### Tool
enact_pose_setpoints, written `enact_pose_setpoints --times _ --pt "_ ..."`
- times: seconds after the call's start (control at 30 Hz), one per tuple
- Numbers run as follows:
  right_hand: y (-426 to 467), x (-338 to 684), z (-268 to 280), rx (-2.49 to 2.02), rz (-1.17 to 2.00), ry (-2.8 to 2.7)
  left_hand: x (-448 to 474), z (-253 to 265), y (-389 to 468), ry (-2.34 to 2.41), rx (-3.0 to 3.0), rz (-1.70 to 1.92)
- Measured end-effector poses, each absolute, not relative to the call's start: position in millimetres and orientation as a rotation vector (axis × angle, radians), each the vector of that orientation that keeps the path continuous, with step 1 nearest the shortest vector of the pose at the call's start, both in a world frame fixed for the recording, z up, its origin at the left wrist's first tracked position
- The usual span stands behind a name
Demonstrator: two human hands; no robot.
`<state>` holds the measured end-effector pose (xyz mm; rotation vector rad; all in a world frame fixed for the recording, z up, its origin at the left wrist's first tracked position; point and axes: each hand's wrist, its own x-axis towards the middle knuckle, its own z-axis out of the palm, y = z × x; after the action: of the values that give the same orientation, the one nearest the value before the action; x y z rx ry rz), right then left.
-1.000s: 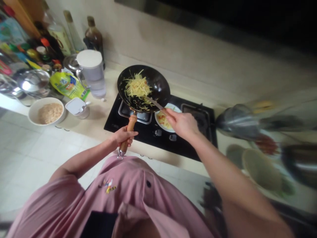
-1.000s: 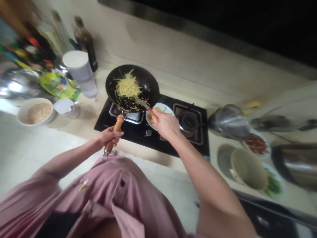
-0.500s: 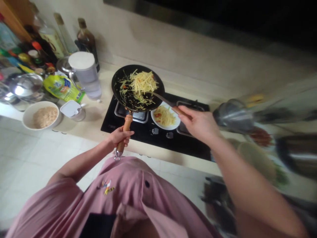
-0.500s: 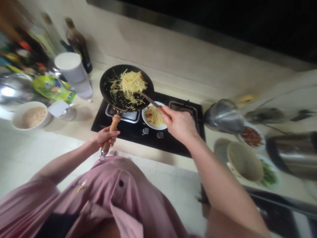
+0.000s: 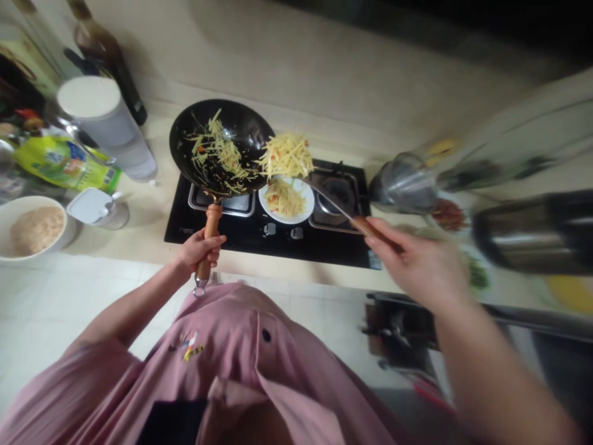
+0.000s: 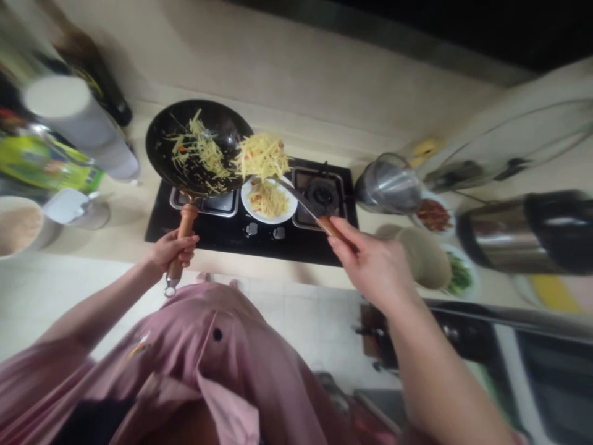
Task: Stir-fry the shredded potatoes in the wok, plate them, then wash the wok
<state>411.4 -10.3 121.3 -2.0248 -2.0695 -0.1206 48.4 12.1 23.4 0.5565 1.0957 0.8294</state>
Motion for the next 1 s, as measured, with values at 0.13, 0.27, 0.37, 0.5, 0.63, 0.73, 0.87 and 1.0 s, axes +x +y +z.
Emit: enact_pose_setpoints --times 0.13,0.27,0.37,0.5,0.63,0.73,0.87,1.0 --pt "-30 437 110 -2.092 -0.011 -2.047 49 21 12 1.083 0.563 0.825" --pt "-38 453 102 -2.24 0.063 -2.073 51 20 13 1.08 0.567 0.825" --pt "-26 458 98 -2.331 0.073 -2.179 53 21 13 1.085 0.564 0.834" --pt "12 456 103 -2.456 0.083 -2.334 54 21 12 1.092 0.559 0.845" --pt "64 440 134 -2.437 0.155 -2.49 55 20 11 1.08 0.552 0.855" --pt "101 417 172 -2.452 0.185 -2.622 54 19 11 1.094 0.554 0.863" --pt "137 386 217 -2.468 0.128 -2.735 50 21 15 1.13 0.546 0.84" --pt "153 369 234 -2.683 0.025 -2.729 51 21 22 1.144 0.492 0.785"
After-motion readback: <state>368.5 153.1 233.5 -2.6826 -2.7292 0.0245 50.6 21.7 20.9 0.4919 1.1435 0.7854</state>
